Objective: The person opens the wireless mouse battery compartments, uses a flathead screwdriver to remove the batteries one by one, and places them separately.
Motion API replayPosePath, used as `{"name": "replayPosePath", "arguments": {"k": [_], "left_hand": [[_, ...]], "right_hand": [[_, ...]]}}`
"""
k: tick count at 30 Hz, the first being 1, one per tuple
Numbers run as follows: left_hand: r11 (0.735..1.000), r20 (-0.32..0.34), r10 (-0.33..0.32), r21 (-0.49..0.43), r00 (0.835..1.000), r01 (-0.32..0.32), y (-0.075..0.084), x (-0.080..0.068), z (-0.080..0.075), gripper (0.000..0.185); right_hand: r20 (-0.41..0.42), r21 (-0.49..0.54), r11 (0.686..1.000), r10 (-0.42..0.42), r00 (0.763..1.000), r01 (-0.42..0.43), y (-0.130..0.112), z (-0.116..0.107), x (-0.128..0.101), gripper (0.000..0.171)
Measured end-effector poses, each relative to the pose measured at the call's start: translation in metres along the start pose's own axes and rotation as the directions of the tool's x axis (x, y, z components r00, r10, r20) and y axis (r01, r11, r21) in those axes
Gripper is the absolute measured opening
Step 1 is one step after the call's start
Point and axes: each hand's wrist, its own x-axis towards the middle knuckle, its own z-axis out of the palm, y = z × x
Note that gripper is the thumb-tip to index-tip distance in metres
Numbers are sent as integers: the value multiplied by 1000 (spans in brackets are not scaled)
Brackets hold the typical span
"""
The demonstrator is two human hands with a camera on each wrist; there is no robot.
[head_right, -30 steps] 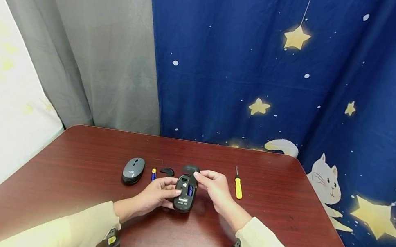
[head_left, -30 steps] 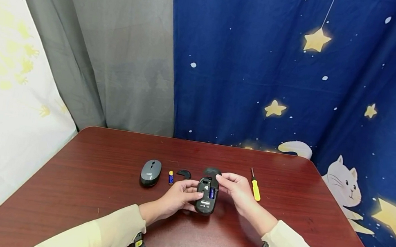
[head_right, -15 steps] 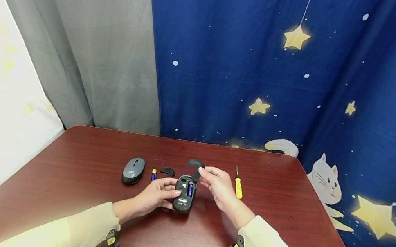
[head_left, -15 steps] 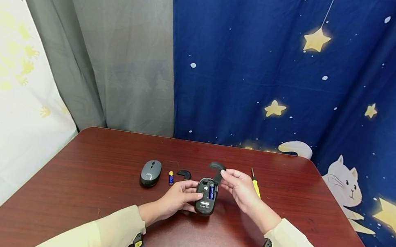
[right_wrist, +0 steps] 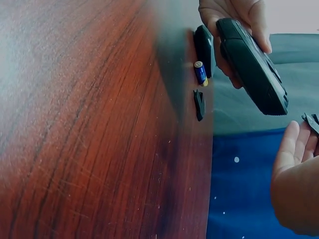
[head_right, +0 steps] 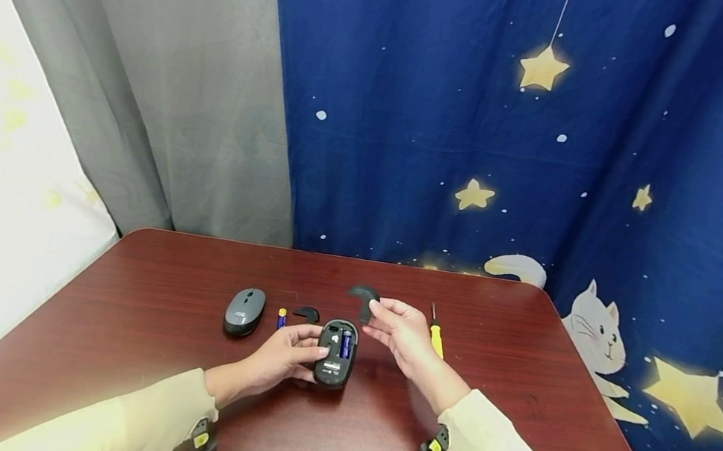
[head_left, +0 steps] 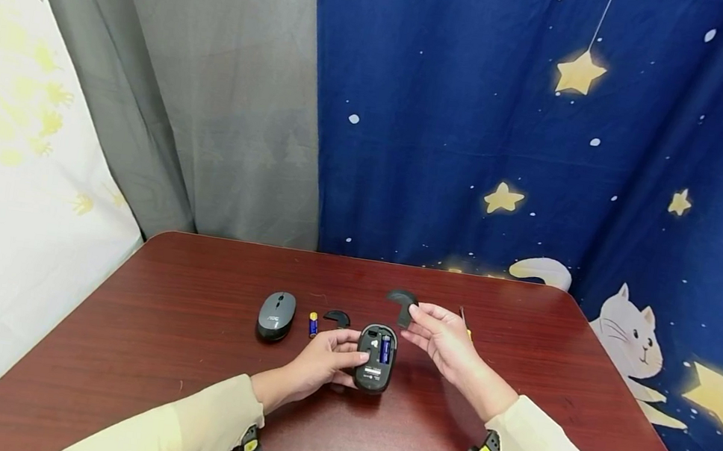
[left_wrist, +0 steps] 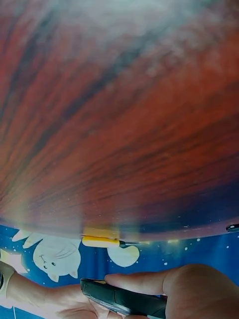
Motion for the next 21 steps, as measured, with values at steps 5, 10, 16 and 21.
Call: {"name": "replayPosePath", "arguments": {"k": [5, 10, 16, 21], "left_hand": [[1000, -9, -2, -2, 1000, 2, 1, -1, -1, 44], [1000, -12, -9, 2, 1000, 9, 4, -3, -1, 45], [1000, -15, -21, 18, 1000, 21, 5, -5, -2, 47], [1000, -10, -20, 16, 1000, 20, 4, -6, -3, 47]], "right_hand": [[-20, 24, 1000, -12, 1000, 13, -1, -1, 1, 23], [-55, 63, 997, -32, 998, 36, -1, -4, 4, 24], [-73, 90, 996, -17, 997, 23, 1, -9, 8, 24], [-74, 79, 997, -10, 997, 16, 3, -11, 10, 23]]}}
